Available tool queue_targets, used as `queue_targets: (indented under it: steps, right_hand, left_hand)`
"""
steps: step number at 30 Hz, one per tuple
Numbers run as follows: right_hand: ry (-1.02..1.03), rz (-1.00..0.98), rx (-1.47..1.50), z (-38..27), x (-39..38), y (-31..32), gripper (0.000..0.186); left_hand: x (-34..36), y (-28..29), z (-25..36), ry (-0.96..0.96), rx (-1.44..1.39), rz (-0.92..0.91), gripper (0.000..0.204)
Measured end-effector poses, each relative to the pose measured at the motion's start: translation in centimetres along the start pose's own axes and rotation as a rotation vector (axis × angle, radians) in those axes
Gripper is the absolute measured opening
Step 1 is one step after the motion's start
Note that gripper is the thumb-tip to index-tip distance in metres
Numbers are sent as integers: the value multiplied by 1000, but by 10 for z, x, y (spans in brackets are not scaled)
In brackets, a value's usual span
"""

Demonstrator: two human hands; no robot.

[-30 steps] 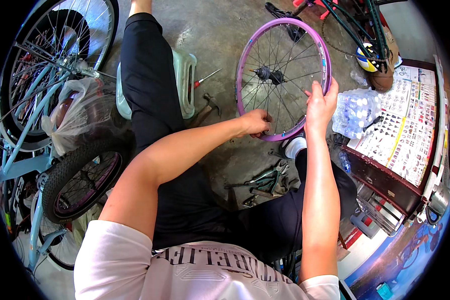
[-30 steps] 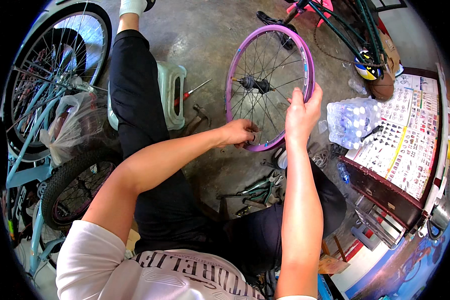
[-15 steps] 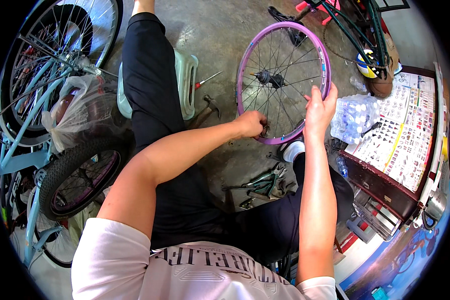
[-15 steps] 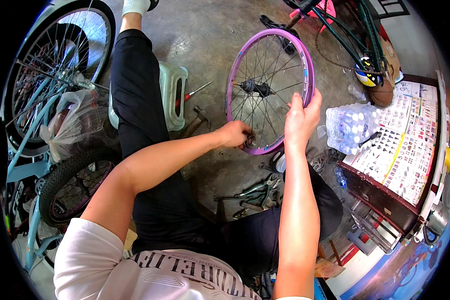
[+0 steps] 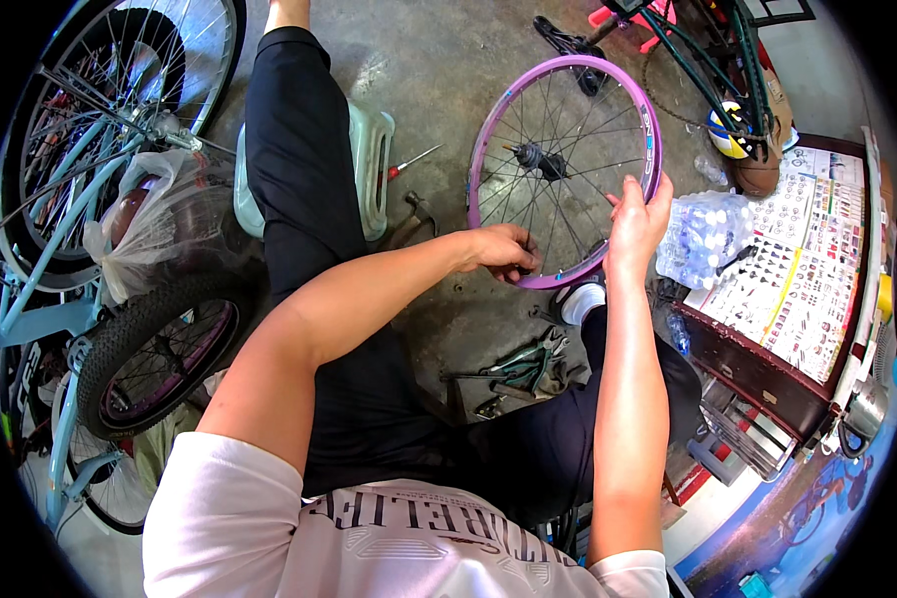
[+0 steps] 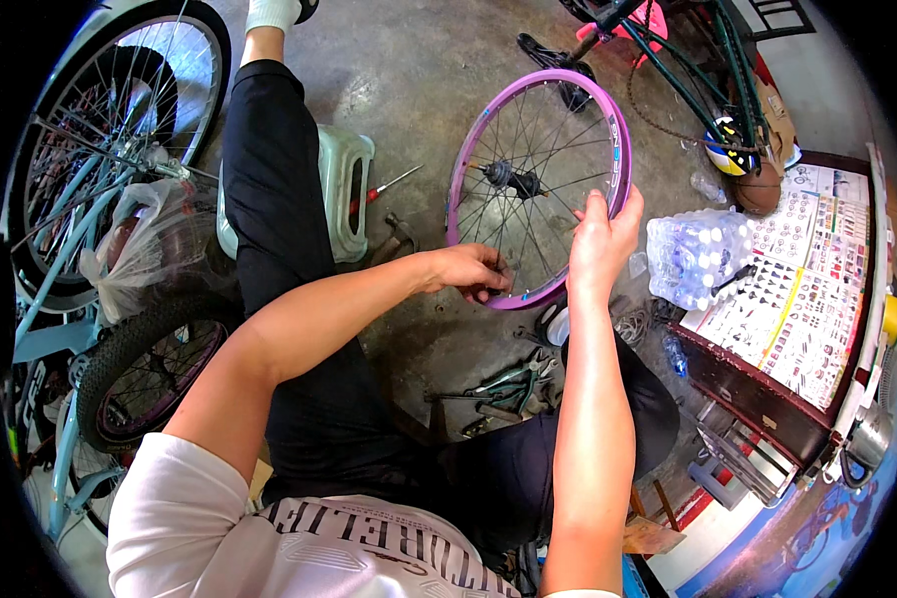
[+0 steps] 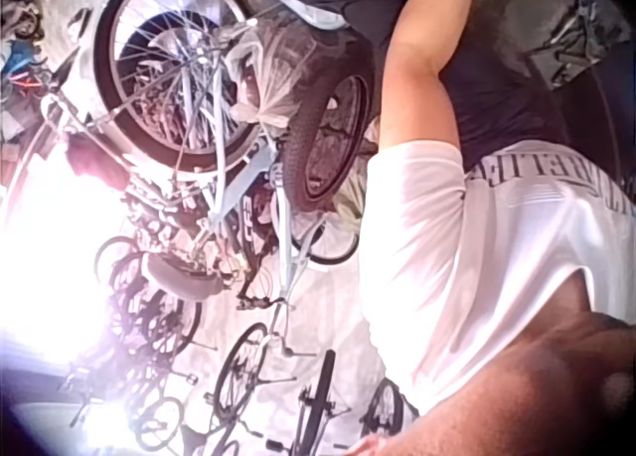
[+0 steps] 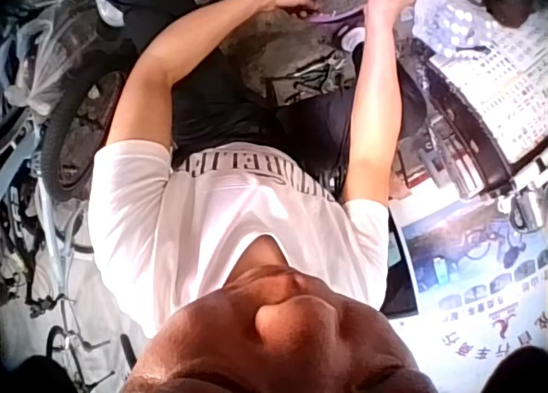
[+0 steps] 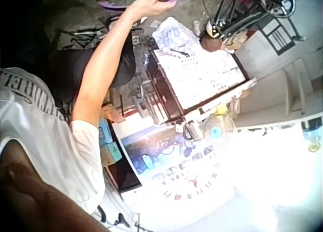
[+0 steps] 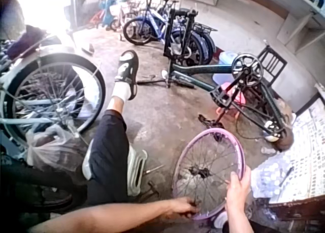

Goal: The person is sitting on the floor and handling a bicycle wheel by hand, touching the spokes and rotating the rim.

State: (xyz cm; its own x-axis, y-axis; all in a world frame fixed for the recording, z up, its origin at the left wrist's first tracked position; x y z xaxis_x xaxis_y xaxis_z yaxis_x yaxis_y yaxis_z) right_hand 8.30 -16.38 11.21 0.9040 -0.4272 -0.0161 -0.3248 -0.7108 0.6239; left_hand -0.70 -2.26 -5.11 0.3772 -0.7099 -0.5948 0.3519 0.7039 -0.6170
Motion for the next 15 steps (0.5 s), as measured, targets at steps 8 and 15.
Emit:
queue_targets:
  steps: [8,15]
  right_hand:
    - [10,-3,4,-1,0,0,38]
    - [49,-16,-39,-3,0,0,37]
  left_hand:
    - [3,2,2,-35,141,68,36]
    - [13,11,0,-414,867,277,26]
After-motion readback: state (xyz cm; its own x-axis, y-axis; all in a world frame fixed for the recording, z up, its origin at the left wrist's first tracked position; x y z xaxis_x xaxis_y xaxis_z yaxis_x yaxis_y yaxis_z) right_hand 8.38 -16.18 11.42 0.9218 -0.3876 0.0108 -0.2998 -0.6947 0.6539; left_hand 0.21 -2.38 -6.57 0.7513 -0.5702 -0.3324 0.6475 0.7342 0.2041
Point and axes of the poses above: each hand's wrist, its own x-axis towards the middle knuckle, its own y-axis out of the back of the hand, z = x × y, the point moved 6 cm from there along x, towards the middle knuckle, and after that the axes turned 13 degrees about -x, right-handed, at the moved point
